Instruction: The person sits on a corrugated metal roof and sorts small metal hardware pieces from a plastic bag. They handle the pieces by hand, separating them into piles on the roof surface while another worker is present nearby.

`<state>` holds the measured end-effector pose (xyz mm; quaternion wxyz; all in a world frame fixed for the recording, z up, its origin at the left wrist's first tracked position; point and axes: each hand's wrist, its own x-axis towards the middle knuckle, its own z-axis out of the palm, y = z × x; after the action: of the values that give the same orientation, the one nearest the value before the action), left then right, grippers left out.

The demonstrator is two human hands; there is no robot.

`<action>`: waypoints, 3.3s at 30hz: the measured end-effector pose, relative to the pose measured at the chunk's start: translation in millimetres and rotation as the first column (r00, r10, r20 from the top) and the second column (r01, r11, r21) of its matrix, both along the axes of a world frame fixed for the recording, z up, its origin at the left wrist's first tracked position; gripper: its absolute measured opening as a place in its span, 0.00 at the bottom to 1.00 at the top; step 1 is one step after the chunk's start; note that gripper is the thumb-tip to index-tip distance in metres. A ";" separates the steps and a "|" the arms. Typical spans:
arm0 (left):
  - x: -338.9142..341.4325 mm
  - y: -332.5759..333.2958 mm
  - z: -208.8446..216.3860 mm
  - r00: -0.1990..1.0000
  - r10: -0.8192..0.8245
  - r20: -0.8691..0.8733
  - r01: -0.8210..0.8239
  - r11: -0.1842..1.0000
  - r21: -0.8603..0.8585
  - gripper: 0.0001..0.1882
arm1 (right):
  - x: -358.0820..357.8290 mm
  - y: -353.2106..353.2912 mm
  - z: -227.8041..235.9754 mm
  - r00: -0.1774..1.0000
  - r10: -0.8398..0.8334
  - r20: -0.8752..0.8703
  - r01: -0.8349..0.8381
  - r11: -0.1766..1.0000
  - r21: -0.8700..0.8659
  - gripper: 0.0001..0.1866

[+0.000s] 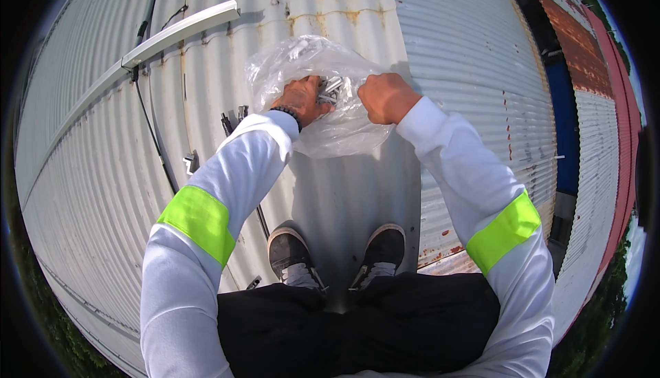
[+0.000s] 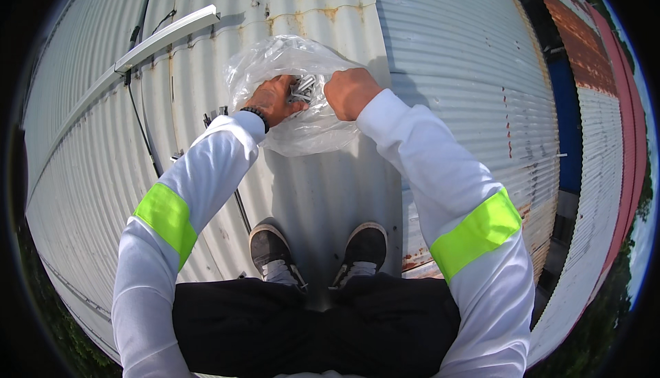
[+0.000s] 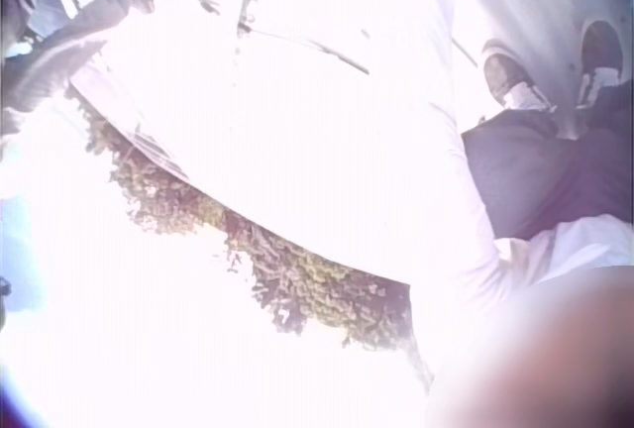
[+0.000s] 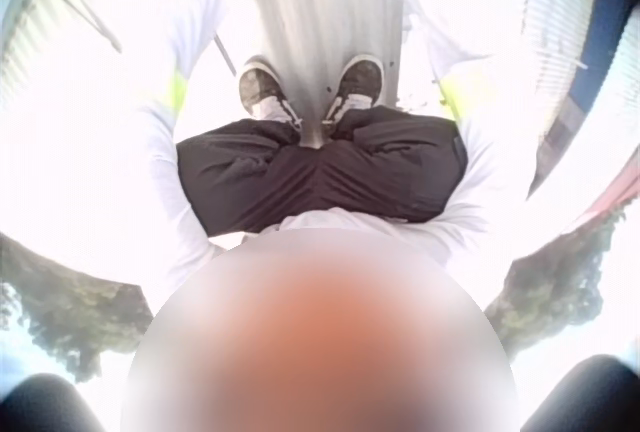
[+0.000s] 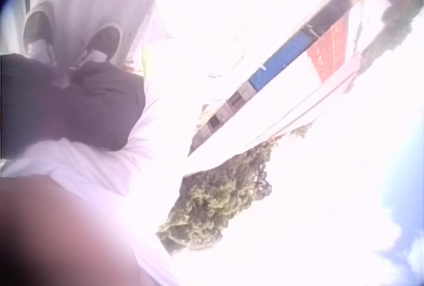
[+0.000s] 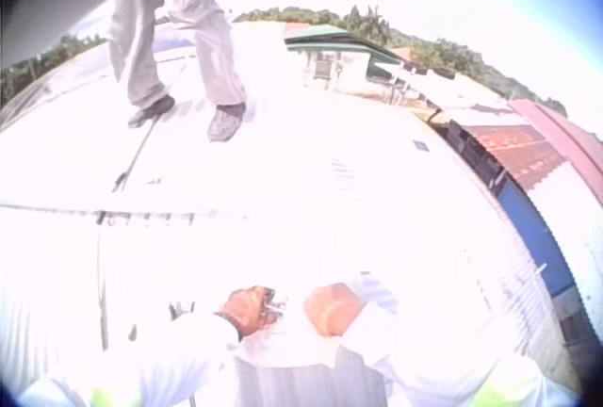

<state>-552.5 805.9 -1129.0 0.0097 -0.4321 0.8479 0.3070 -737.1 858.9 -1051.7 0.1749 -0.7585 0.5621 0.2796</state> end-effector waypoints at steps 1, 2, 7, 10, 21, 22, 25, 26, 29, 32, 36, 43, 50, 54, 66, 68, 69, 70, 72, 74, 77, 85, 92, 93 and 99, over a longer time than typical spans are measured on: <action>0.9 -3.4 -3.1 0.999 0.026 -0.031 -0.025 0.999 0.023 0.29 | 2.8 -1.6 -3.8 0.995 -0.034 0.098 0.043 0.995 -0.091 0.14; 2.9 -6.6 -5.4 0.997 0.052 -0.061 -0.049 0.998 0.049 0.27 | 5.8 -2.6 -8.7 0.978 -0.061 0.200 0.097 0.980 -0.175 0.12; 31.5 -23.9 -5.0 0.982 -0.070 -0.175 0.110 0.966 0.232 0.16 | 10.4 -1.4 -37.0 0.807 0.092 0.583 0.105 0.950 -0.295 0.16; 46.4 -24.5 -4.7 0.960 -0.189 -0.205 0.226 0.959 0.173 0.11 | 10.1 5.6 -50.1 0.806 0.148 0.574 0.123 0.905 -0.407 0.18; 45.9 -3.3 0.8 0.979 -0.190 -0.080 0.190 0.982 0.000 0.18 | -5.7 20.0 -42.9 0.953 0.196 0.232 -0.163 0.974 -0.157 0.07; 44.6 -0.3 2.4 0.976 -0.206 -0.067 0.205 0.979 -0.021 0.20 | -4.5 20.9 -41.2 0.952 0.217 0.217 -0.184 0.969 -0.164 0.07; 37.9 4.1 5.8 0.979 -0.201 -0.017 0.201 0.979 -0.026 0.27 | -0.4 16.6 -37.1 0.969 0.163 0.187 -0.153 0.986 -0.065 0.10; 34.7 4.5 6.3 0.979 -0.202 0.014 0.203 0.977 -0.072 0.29 | 1.2 13.5 -36.5 0.973 0.130 0.193 -0.126 0.991 -0.036 0.12; 24.4 4.9 6.0 0.971 -0.230 0.061 0.237 0.945 -0.226 0.35 | 6.5 6.8 -38.7 0.987 0.024 0.158 -0.012 0.997 -0.078 0.16; 8.3 3.2 4.3 0.986 -0.154 0.060 0.161 0.979 -0.122 0.35 | 7.0 2.2 -42.2 0.969 -0.095 0.229 0.130 0.981 -0.143 0.20; -4.9 -2.8 6.1 0.977 -0.205 0.063 0.210 0.973 -0.098 0.33 | -3.2 0.6 -41.3 0.956 -0.141 0.259 0.180 0.975 -0.133 0.25; 13.6 -37.2 14.1 0.949 -0.251 0.190 0.287 0.938 -0.192 0.32 | -6.5 -6.3 -37.0 0.959 -0.127 0.255 0.182 0.961 -0.206 0.20; 13.3 -33.2 17.3 0.963 -0.264 0.054 0.260 0.858 -0.443 0.31 | -10.5 -23.7 -28.1 0.988 -0.063 0.142 0.105 0.946 -0.308 0.14; -12.3 -16.2 2.9 0.965 -0.233 0.119 0.257 0.932 -0.256 0.32 | -22.0 -23.7 -19.4 0.995 -0.076 0.070 0.090 0.971 -0.220 0.14; -20.0 -16.1 -34.7 0.992 -0.126 -0.032 0.094 0.869 -0.486 0.34 | -28.5 -33.6 -29.3 0.883 -0.199 0.426 0.306 0.931 -0.199 0.25; -16.1 -13.4 -34.6 0.989 -0.146 -0.019 0.120 0.876 -0.467 0.31 | -30.6 -33.3 -32.4 0.894 -0.231 0.385 0.339 0.909 -0.241 0.27; -12.1 -12.6 -34.6 0.989 -0.148 0.003 0.132 0.876 -0.464 0.30 | -30.1 -33.7 -34.1 0.891 -0.190 0.413 0.314 0.914 -0.257 0.27; -8.5 -13.1 -34.8 0.988 -0.156 0.018 0.146 0.866 -0.479 0.28 | -28.8 -33.8 -35.9 0.888 -0.159 0.431 0.293 0.919 -0.264 0.27; -2.6 -18.9 -34.8 0.977 -0.210 -0.047 0.183 0.926 -0.331 0.25 | -22.8 -33.3 -40.3 0.857 -0.098 0.506 0.286 0.907 -0.308 0.26; 4.8 -30.1 -31.6 0.958 -0.242 -0.157 0.218 0.964 -0.155 0.25 | -12.6 -30.9 -46.4 0.795 -0.024 0.606 0.311 0.874 -0.373 0.24; 9.1 -53.8 -17.8 0.981 -0.094 -0.170 0.097 0.995 0.006 0.24 | -0.9 -34.6 -52.0 0.864 -0.006 0.503 0.259 0.861 -0.437 0.21; -8.9 -85.7 27.1 0.746 0.577 -0.332 -0.247 0.703 0.667 0.15 | 10.5 -54.1 -47.8 0.936 -0.183 0.299 0.281 0.902 -0.327 0.20; -0.2 -99.0 36.4 0.732 0.588 -0.345 -0.117 0.607 0.786 0.14 | -12.0 -60.7 -43.9 0.785 -0.186 0.591 0.413 0.868 -0.276 0.15; -0.2 -101.8 37.5 0.743 0.574 -0.346 -0.109 0.613 0.783 0.14 | -12.5 -64.6 -42.4 0.744 -0.219 0.631 0.463 0.850 -0.250 0.15; 1.6 -113.5 33.0 0.967 0.255 0.004 -0.255 0.967 -0.006 0.16 | 9.4 -87.1 -43.3 0.398 -0.239 0.886 0.706 0.696 -0.130 0.14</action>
<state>-551.0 692.4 -1096.0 -0.0292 -0.5383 0.7862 0.3023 -727.7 771.8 -1095.1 0.2896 -0.6111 0.6629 -0.3213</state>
